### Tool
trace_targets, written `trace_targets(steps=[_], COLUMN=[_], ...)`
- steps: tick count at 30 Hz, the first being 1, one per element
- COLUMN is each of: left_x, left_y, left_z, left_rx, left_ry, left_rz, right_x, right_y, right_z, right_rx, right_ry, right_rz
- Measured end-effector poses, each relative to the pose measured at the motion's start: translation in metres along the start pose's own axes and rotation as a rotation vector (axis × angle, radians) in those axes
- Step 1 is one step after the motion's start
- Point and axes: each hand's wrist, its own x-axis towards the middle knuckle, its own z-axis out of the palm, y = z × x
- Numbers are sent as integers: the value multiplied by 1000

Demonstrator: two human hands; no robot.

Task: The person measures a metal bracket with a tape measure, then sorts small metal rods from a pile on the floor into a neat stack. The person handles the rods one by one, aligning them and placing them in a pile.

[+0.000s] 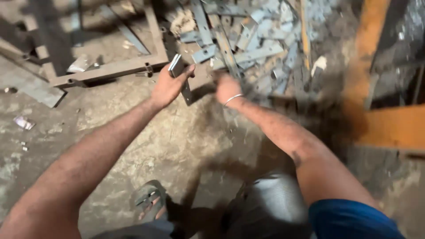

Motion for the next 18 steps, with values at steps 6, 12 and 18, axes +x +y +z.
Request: trace_targets(steps=[6, 12, 18], left_x=[-28, -37, -32], left_y=[-22, -27, -23], left_z=[4, -5, -36], left_rx=[-101, -137, -254], left_ry=[565, 591, 393], left_rz=[-210, -105, -35], right_x=[62, 55, -7], right_y=[57, 60, -55], right_z=[-22, 4, -78], right_rx=[-58, 512, 1552], right_ry=[-59, -325, -657], right_rz=[314, 529, 414])
